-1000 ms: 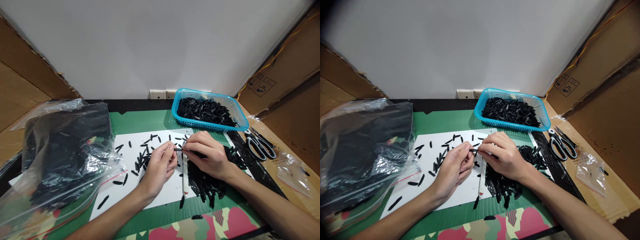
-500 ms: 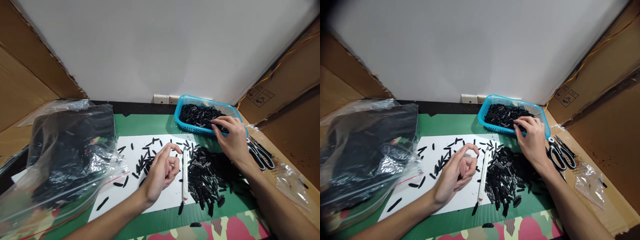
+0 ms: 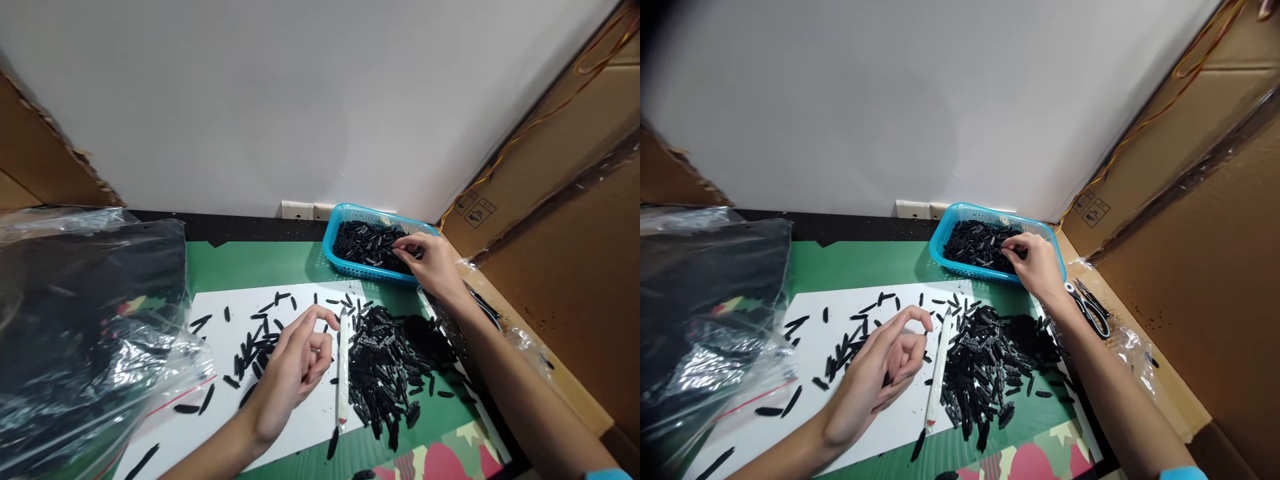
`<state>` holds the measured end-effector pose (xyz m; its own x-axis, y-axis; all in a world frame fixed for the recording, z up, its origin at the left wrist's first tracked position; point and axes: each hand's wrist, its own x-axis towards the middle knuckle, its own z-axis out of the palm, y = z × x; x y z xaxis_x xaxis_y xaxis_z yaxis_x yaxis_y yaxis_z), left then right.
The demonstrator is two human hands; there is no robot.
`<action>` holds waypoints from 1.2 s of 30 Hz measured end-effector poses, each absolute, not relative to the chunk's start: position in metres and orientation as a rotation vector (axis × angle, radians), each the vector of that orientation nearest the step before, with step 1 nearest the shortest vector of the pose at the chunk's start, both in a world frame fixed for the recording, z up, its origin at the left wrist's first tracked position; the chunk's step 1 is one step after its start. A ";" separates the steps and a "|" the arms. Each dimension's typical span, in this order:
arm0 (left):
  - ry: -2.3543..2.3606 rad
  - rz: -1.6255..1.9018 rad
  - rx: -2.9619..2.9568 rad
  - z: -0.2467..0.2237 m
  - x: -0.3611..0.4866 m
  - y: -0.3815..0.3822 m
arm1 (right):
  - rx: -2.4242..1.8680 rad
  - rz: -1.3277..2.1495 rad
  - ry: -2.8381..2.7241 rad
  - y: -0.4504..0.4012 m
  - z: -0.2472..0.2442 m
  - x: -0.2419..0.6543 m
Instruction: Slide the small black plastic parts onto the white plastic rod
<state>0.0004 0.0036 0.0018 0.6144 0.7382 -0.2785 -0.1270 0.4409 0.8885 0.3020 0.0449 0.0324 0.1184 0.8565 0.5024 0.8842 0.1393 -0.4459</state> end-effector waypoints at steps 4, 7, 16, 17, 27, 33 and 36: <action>0.749 0.593 0.988 -0.001 0.000 0.005 | -1.708 -0.013 -1.838 0.068 0.034 0.303; 0.746 0.582 0.983 -0.002 -0.001 0.005 | -1.703 -0.009 -1.868 0.072 0.035 0.300; 0.785 0.548 1.062 0.004 -0.001 0.001 | -1.449 -0.195 -1.877 0.032 0.037 0.283; 0.792 0.543 1.069 0.005 -0.001 0.001 | -1.465 -0.237 -1.889 0.031 0.034 0.284; 0.801 0.534 1.104 0.002 -0.001 0.001 | -1.436 -0.162 -1.895 0.018 0.035 0.284; 0.747 0.579 1.155 0.001 0.001 -0.002 | -1.128 0.396 -1.995 -0.013 0.040 0.228; 0.743 0.582 1.156 0.002 0.002 -0.003 | -1.104 0.538 -1.985 -0.019 0.035 0.215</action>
<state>0.0023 -0.0033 0.0017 0.6315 0.7442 -0.2176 -0.0337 0.3066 0.9512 0.2148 -0.0191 0.0353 -0.3133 0.8467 0.4301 0.5137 0.5320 -0.6731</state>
